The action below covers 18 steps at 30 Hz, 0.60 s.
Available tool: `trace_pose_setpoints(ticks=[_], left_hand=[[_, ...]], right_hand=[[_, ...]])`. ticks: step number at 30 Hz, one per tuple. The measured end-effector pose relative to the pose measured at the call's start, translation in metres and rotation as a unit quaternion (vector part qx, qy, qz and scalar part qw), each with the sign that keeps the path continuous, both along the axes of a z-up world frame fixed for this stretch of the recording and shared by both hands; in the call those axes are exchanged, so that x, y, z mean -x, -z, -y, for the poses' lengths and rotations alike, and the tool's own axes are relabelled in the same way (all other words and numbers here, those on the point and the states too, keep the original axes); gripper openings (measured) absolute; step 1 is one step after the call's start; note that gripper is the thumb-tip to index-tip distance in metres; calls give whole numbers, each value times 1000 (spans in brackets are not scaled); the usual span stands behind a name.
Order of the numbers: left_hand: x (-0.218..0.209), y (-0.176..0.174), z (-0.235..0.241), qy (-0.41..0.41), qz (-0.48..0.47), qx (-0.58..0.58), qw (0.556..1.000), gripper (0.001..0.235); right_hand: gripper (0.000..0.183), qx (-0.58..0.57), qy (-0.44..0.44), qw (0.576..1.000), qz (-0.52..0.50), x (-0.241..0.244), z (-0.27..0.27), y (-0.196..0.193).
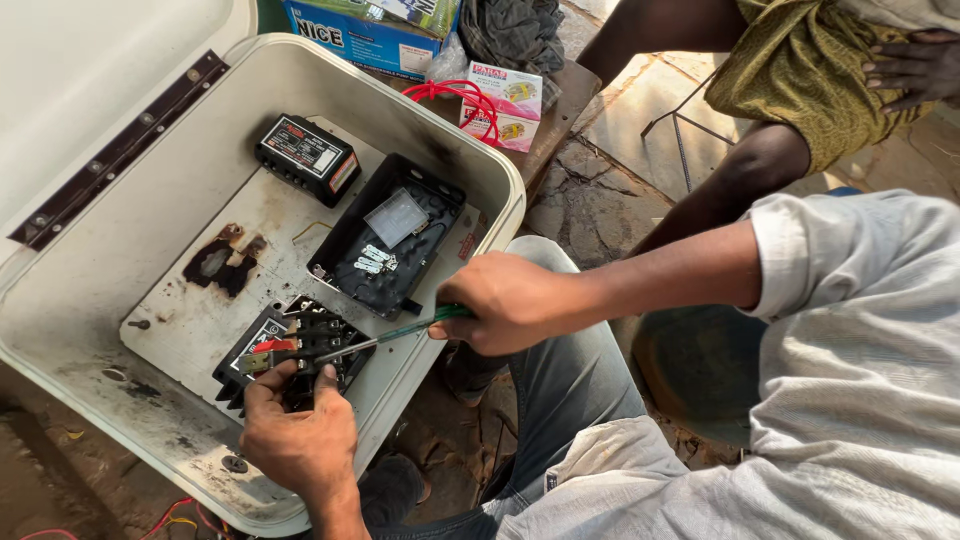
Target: The person sits on the ground and uses a screwdriver to disassemble and reassemble a black electrical component, likely a contactor, resting on a white plastic container. They remove screws, adjust internal parts, and tighten connections.
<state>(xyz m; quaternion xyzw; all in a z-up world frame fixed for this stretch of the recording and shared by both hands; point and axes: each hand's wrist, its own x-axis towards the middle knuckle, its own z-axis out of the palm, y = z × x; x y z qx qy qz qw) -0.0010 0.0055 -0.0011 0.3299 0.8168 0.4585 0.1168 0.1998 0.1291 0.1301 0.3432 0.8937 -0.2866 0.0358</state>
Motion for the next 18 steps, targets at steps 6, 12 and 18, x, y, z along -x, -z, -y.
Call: trace_pose_setpoints(ticks=[6, 12, 18], left_hand=[[2, 8, 3, -10, 5, 2, 1000, 28], [3, 1, -7, -50, 52, -50, 996, 33], [26, 19, 7, -78, 377, -268, 883, 31]], right_hand=[[49, 42, 19, 997, 67, -1, 2, 18], [39, -55, -52, 991, 110, 2, -10, -7], [34, -54, 13, 994, -96, 7, -13, 13]])
